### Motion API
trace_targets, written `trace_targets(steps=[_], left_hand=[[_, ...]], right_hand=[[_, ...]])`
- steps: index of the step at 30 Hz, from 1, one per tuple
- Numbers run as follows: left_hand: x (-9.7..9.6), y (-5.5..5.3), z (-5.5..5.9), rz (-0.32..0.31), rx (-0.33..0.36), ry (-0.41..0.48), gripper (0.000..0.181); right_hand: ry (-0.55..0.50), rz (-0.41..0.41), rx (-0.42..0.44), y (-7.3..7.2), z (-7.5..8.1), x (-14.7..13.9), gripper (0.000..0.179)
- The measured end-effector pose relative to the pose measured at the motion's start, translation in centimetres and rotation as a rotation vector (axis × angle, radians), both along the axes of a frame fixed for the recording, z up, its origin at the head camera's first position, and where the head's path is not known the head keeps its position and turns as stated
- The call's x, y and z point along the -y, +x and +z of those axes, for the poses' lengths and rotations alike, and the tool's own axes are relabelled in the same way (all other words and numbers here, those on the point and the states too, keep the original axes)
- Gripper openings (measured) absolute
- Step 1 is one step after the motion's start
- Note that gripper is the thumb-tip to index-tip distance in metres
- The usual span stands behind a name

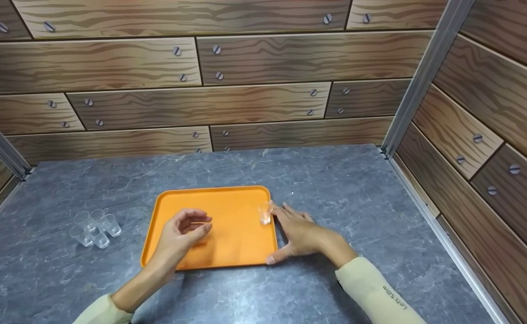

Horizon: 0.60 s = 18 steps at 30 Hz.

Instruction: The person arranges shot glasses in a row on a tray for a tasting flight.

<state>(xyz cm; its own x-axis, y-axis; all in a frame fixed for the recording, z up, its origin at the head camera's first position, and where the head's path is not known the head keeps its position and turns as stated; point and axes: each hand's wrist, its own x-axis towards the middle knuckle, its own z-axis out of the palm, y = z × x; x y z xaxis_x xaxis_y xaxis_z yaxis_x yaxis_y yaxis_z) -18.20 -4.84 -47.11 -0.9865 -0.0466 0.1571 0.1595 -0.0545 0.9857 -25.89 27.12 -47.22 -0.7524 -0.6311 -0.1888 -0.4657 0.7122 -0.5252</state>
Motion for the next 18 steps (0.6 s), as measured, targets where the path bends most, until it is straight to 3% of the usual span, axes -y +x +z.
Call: trace_targets(steps=[18], left_hand=[[4.6, 2.0, -0.2, 0.125, -0.011, -0.007, 0.031]], right_hand=[[0.022, -0.005, 0.012, 0.0, -0.1, -0.1, 0.136]])
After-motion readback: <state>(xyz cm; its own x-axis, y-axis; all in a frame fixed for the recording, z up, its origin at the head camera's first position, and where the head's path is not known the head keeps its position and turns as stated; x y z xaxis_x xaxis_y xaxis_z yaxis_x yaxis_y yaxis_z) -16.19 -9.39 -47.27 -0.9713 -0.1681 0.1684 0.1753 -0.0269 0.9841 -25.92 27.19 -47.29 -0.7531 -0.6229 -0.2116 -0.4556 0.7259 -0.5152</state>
